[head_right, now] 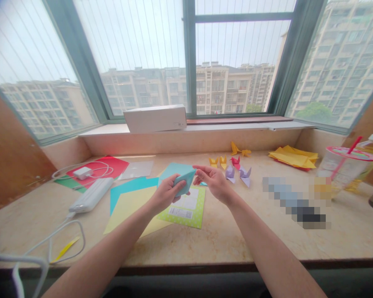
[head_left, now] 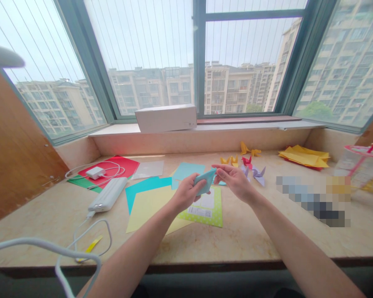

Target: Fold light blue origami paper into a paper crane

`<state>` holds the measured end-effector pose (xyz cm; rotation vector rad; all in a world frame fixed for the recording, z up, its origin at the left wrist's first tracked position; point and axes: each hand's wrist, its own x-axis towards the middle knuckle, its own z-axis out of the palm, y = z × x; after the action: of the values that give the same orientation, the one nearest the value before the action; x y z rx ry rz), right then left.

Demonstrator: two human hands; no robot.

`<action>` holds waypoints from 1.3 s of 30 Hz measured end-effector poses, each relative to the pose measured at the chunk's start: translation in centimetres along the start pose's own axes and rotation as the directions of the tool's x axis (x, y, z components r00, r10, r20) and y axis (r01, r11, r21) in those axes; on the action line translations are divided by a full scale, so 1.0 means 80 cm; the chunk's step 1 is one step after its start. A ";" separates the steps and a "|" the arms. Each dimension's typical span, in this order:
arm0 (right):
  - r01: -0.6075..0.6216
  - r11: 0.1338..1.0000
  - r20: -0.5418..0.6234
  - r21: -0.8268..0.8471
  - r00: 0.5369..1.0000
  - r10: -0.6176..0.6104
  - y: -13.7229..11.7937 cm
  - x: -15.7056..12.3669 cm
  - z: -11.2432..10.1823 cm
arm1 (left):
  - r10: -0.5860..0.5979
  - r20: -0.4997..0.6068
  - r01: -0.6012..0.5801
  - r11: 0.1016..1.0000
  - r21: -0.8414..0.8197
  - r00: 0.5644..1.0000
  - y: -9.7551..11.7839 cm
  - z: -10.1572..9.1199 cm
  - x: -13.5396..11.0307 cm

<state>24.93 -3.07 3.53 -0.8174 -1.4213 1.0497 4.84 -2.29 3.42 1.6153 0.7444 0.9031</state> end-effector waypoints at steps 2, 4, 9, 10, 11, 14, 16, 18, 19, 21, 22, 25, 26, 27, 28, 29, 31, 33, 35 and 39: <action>-0.015 0.998 0.065 -0.069 0.998 0.020 -0.002 -0.001 0.000 | 0.010 0.007 -0.010 0.999 -0.031 1.000 -0.001 0.000 0.001; -0.014 0.992 0.097 -0.124 0.995 0.026 -0.004 -0.002 0.002 | 0.018 0.022 -0.017 0.999 -0.034 1.000 -0.004 0.001 0.001; -0.024 0.983 0.028 -0.181 0.999 0.030 -0.005 -0.002 0.005 | 0.027 0.041 -0.027 1.000 0.003 0.999 -0.007 0.004 0.001; -0.030 0.983 0.019 -0.183 0.999 0.034 -0.005 -0.001 0.005 | 0.022 0.034 -0.023 1.000 0.012 0.999 -0.007 0.005 0.000; -0.036 0.983 0.010 -0.181 0.999 0.038 -0.005 -0.001 0.006 | 0.017 0.027 -0.017 1.000 0.019 0.999 -0.007 0.006 0.000; -0.047 0.985 -0.023 -0.167 0.999 0.043 -0.005 -0.001 0.007 | 0.013 0.015 -0.014 0.999 0.035 1.000 -0.006 0.008 -0.002; -0.046 0.984 -0.039 -0.174 0.998 0.040 -0.005 -0.001 0.008 | 0.025 0.015 -0.026 0.998 0.052 1.000 -0.006 0.008 -0.002; -0.043 0.980 -0.050 -0.195 0.998 0.034 -0.006 -0.001 0.009 | 0.039 0.015 -0.040 0.996 0.076 0.999 -0.006 0.008 -0.003; -0.042 0.978 -0.055 -0.204 0.998 0.031 -0.007 -0.001 0.009 | 0.045 0.016 -0.046 0.995 0.089 0.999 -0.005 0.007 -0.003; -0.042 0.976 -0.063 -0.215 0.998 0.029 -0.008 -0.002 0.010 | 0.049 0.013 -0.050 0.992 0.117 0.999 -0.005 0.007 -0.003; -0.042 0.975 -0.065 -0.216 0.997 0.028 -0.008 -0.002 0.011 | 0.046 0.006 -0.046 0.991 0.128 0.999 -0.005 0.007 -0.002; -0.042 0.978 -0.063 -0.204 0.998 0.030 -0.009 -0.002 0.012 | 0.015 -0.015 -0.013 0.993 0.114 1.000 -0.005 0.006 -0.001; -0.044 0.980 -0.060 -0.195 0.998 0.032 -0.009 -0.002 0.012 | 0.003 -0.013 -0.002 0.995 0.096 1.000 -0.005 0.006 0.000; -0.047 0.982 -0.058 -0.184 0.998 0.037 -0.009 -0.002 0.012 | -0.006 -0.006 0.007 0.997 0.080 1.000 -0.005 0.006 0.000; -0.055 0.983 -0.056 -0.172 0.997 0.046 -0.009 -0.002 0.011 | -0.010 0.001 0.010 0.997 0.072 1.000 -0.005 0.006 0.000; -0.064 0.985 -0.054 -0.159 0.997 0.056 -0.009 -0.002 0.011 | -0.006 0.005 0.006 0.997 0.078 1.000 -0.005 0.005 0.000; -0.086 0.988 -0.049 -0.126 0.996 0.080 -0.009 -0.002 0.010 | 0.021 0.011 -0.022 0.993 0.117 1.000 -0.004 0.005 0.000; -0.103 0.991 -0.045 -0.090 0.994 0.100 -0.008 -0.002 0.009 | 0.054 0.025 -0.057 0.989 0.140 0.998 -0.003 0.005 -0.001; -0.114 0.992 -0.047 -0.059 0.993 0.112 -0.007 -0.002 0.009 | 0.065 0.035 -0.069 0.992 0.109 0.997 -0.002 0.006 -0.002; -0.134 0.990 -0.071 -0.035 0.989 0.131 -0.005 -0.001 0.009 | 0.060 -0.008 -0.058 0.990 0.128 0.998 -0.003 0.008 -0.002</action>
<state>24.28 -3.40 3.88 -0.9789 -1.3488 1.0861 5.27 -2.70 3.04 1.7535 0.7793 0.9236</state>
